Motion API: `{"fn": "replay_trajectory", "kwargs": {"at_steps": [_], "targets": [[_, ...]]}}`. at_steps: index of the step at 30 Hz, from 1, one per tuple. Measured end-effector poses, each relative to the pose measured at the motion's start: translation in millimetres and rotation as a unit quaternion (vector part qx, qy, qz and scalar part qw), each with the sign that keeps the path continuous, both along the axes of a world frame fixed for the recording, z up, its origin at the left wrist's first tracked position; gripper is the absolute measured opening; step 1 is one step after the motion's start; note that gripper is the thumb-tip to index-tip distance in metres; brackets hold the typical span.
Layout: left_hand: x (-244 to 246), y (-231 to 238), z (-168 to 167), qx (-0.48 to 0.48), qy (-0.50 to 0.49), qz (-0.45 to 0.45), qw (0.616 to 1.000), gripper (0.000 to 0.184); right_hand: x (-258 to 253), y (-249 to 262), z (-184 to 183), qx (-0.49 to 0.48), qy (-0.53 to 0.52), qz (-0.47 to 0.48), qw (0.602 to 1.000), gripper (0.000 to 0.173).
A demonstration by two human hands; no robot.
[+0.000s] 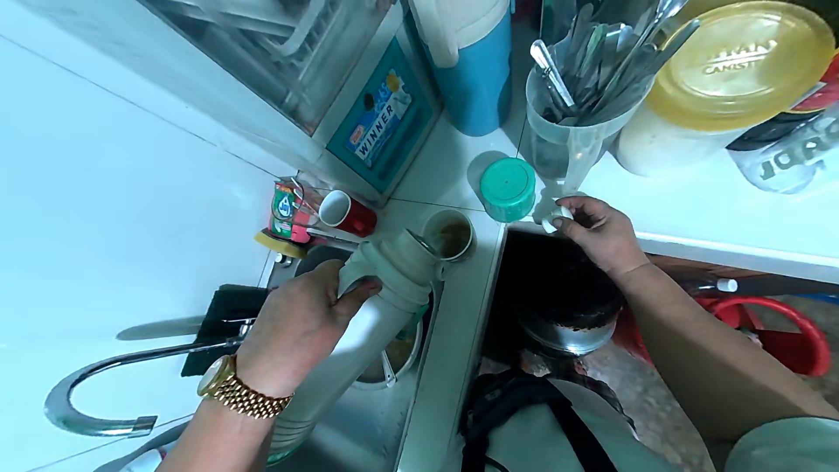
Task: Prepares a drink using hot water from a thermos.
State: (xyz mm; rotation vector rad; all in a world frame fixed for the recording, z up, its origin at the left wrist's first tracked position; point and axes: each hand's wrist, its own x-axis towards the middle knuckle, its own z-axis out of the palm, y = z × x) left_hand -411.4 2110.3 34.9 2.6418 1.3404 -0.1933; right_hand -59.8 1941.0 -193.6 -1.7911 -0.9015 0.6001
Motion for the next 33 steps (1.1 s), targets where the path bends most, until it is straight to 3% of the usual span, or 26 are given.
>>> {"fn": "replay_trajectory", "kwargs": {"at_steps": [25, 33], "targets": [[1, 2, -5, -0.017, -0.012, 0.0, 1.0, 0.035, 3, 1, -1, 0.003, 0.043, -0.003, 0.999, 0.04], [-22, 6, -8, -0.019, -0.125, 0.012, 0.992, 0.045, -1, -3, 5, -0.006, 0.047, 0.0, 0.999, 0.038]]}}
